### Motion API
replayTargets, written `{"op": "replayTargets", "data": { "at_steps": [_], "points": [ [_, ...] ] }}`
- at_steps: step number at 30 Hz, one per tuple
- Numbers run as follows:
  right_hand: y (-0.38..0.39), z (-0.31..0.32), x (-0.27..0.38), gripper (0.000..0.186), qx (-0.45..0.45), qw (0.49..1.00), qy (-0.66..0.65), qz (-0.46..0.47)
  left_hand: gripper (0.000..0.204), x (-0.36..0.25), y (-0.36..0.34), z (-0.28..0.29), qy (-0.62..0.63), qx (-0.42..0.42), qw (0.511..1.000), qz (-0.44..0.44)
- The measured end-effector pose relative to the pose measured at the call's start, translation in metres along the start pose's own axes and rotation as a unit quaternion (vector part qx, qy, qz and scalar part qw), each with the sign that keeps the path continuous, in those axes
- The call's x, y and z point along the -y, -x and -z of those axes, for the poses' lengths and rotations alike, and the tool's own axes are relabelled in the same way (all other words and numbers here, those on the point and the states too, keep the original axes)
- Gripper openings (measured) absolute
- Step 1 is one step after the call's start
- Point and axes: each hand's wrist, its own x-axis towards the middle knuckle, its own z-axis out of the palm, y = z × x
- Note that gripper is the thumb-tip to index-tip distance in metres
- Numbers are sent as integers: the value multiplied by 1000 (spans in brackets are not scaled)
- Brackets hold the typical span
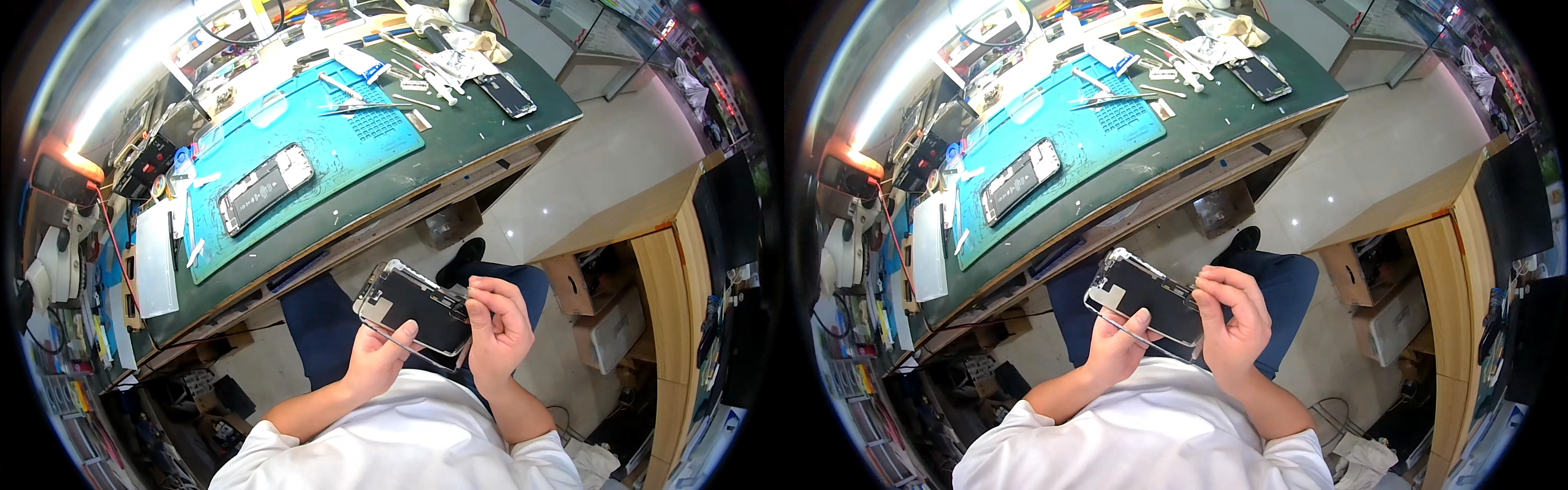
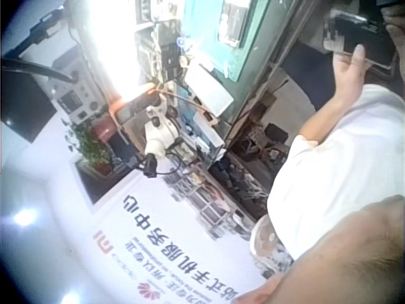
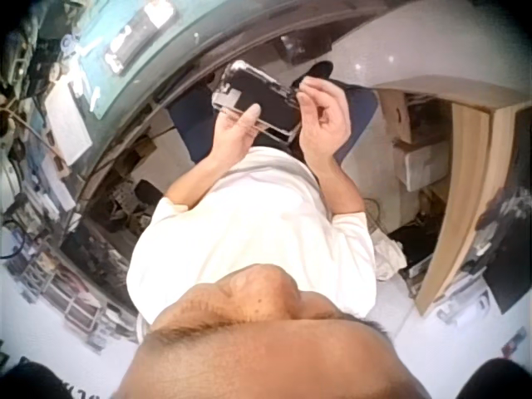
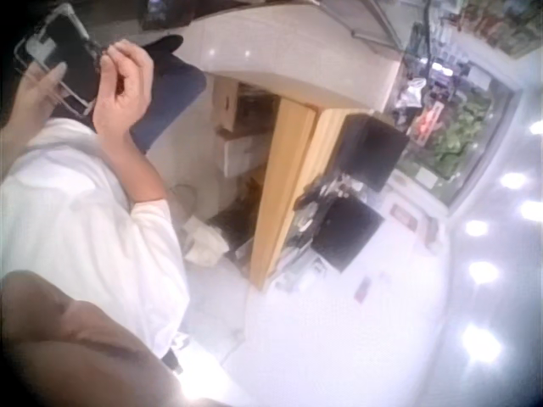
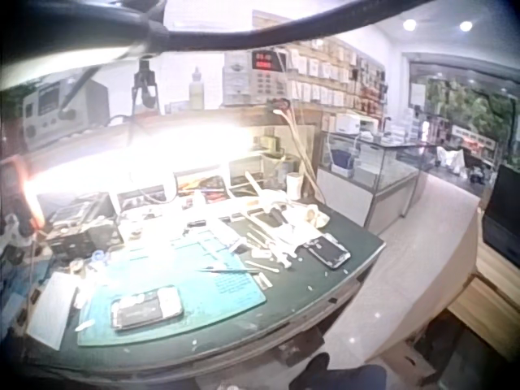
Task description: The person disassembles a smartphone, removes the screen assembly, and then reassembles the device by reconnecting internal cables and securing the back cover. The process involves handling the phone's internal components and using a screwdriver to fasten screws.
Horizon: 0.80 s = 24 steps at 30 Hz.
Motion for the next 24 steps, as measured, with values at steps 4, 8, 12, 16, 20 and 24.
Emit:
{"op": "replayTargets", "data": {
  "at_steps": [4, 8, 12, 16, 20, 24],
  "points": [
    [1, 1, -3, 10, 1, 995, -65, -75, 28, -7, 3, -7, 27, 45, 999, -7],
    [4, 1, -7, 10, 6, 997, -57, -56, 32, 0, 3, 6, 15, 71, 997, -4],
    [3, 0, -8, 10, 6, 998, -44, -50, 39, 1, 4, 9, 16, 115, 993, -23],
    [4, 1, -8, 11, 11, 998, -49, -47, 47, -3, 4, 6, 35, 132, 990, -19],
    [3, 2, -5, 12, 18, 997, -50, -51, 50, -7, 5, 3, 32, 135, 990, -8],
    [4, 6, -7, 11, 39, 995, -73, -58, 49, -3, 5, 8, 23, 135, 991, -14]
  ]
}}
